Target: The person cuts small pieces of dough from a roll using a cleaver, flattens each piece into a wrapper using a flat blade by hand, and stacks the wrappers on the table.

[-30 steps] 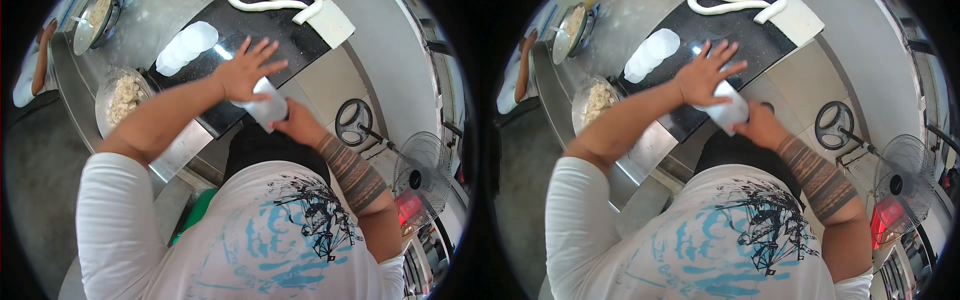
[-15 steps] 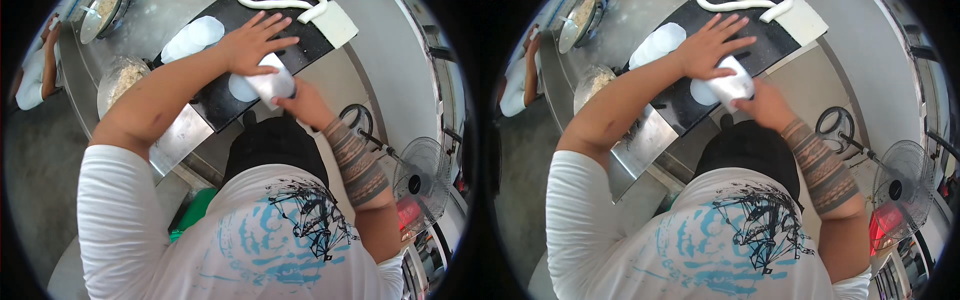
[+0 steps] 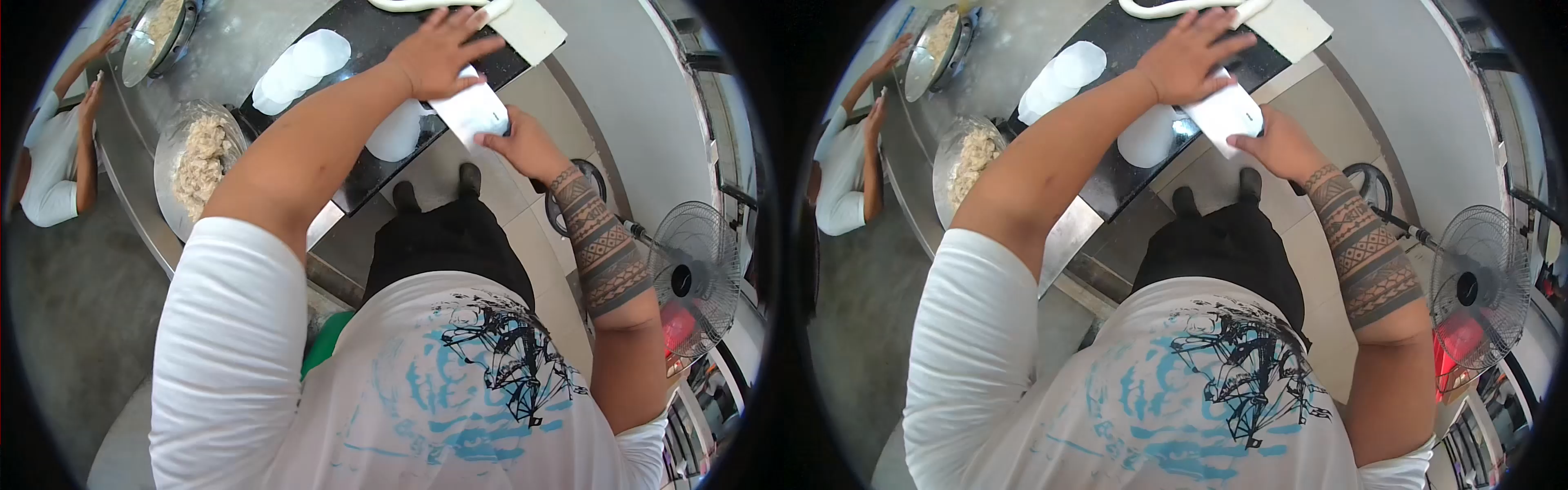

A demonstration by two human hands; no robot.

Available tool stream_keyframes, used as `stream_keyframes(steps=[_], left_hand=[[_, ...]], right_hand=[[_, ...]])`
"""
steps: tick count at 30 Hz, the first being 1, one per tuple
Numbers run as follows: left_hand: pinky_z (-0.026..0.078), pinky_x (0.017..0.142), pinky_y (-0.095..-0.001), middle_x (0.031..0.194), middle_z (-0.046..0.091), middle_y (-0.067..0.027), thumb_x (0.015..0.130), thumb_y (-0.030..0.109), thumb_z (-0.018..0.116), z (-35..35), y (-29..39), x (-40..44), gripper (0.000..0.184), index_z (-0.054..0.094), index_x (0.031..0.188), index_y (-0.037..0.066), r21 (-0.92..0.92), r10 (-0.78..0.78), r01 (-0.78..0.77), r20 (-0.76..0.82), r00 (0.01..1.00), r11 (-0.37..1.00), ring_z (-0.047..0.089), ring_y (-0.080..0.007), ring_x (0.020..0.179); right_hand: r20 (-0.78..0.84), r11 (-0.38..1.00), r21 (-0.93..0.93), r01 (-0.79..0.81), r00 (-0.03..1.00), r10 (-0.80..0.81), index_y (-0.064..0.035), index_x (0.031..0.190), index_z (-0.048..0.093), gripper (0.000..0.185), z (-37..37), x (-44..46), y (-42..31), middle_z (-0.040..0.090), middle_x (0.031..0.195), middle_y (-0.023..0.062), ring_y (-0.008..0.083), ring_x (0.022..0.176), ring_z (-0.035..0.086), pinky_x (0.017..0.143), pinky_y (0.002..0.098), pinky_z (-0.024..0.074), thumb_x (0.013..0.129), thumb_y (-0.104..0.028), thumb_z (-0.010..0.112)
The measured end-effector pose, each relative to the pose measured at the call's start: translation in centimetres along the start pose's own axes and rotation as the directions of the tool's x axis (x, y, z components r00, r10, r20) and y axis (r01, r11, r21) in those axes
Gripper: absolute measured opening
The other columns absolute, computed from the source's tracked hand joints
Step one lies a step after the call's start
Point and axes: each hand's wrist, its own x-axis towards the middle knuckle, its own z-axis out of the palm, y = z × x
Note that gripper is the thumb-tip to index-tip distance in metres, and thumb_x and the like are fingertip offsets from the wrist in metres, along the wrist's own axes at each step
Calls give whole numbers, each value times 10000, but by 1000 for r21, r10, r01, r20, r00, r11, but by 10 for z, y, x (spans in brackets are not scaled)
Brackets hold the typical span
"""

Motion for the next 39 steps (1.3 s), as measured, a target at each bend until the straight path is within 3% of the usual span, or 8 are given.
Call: stream_keyframes(steps=[3, 6, 8, 9, 10, 11, 23, 39], left_hand=[[420, 1151, -571, 1474, 643, -144, 1025, 478, 638, -30, -12, -6, 438, 697, 1377, 225, 30, -391, 393, -58, 919, 919, 574, -385, 1387], [581, 818, -492, 987, 756, -129, 1031, 510, 643, -39, -25, -40, 425, 776, 1110, 114, -195, -538, 608, 315, 782, 770, 748, -319, 927], [630, 636, -448, 866, 774, -172, 1051, 567, 585, -87, -1, -39, 550, 773, 1026, 52, -131, -331, 847, 881, 338, 516, 767, -284, 718], [609, 540, -396, 816, 746, -159, 1041, 613, 587, -86, 10, -51, 611, 762, 1041, 27, -86, -366, 885, 889, 276, 458, 735, -254, 610], [555, 558, -374, 668, 664, -97, 960, 570, 724, -91, 20, -58, 535, 726, 938, 36, -78, -414, 874, 858, 304, 479, 681, -211, 577], [583, 667, -385, 758, 694, -113, 924, 400, 778, -73, 19, -85, 349, 737, 961, 55, -151, -435, 667, 650, 623, 729, 726, -235, 707], [570, 712, -327, 929, 681, -77, 870, -1, 738, -99, 55, -122, 384, 653, 1243, 10, -529, -785, 849, 522, 334, 10, 707, -180, 796], [555, 737, -269, 1015, 650, -38, 912, 31, 773, -206, 38, -67, 396, 657, 1291, 38, -524, -817, 767, 208, 537, 370, 655, -115, 826]], right_hand=[[-69, 999, -52, -4, 998, 1, 51, 1185, 669, 489, 4, -9, -13, 743, 987, 226, 351, 917, 731, 843, 447, 563, 970, -373, 782], [-22, 1000, -21, 0, 1000, -1, 42, 1187, 658, 457, 34, -35, 7, 743, 991, 237, 363, 917, 732, 851, 451, 562, 979, -347, 777], [121, 997, -27, -77, 989, 80, 34, 1203, 649, 446, 39, -66, 19, 742, 1010, 248, 366, 933, 735, 872, 450, 562, 981, -331, 777], [142, 996, -62, -59, 988, 67, 34, 1207, 644, 446, 36, -81, 16, 742, 1017, 253, 367, 942, 737, 878, 450, 561, 981, -326, 779], [162, 994, -98, -41, 985, 57, 35, 1211, 639, 446, 29, -96, 11, 741, 1025, 258, 368, 951, 739, 884, 450, 560, 981, -320, 780], [180, 991, -132, -26, 982, 50, 35, 1215, 635, 446, 21, -106, 7, 741, 1033, 263, 370, 960, 741, 890, 450, 560, 980, -314, 781], [-119, 988, 67, -138, 982, 145, 78, 1289, 629, 582, 71, 0, -34, 746, 1140, 294, 425, 1098, 732, 963, 482, 568, 967, -382, 781], [-14, 997, 18, -71, 997, 72, 62, 1222, 652, 527, 89, -47, -28, 744, 1126, 298, 454, 1100, 721, 950, 493, 563, 963, -379, 780]])
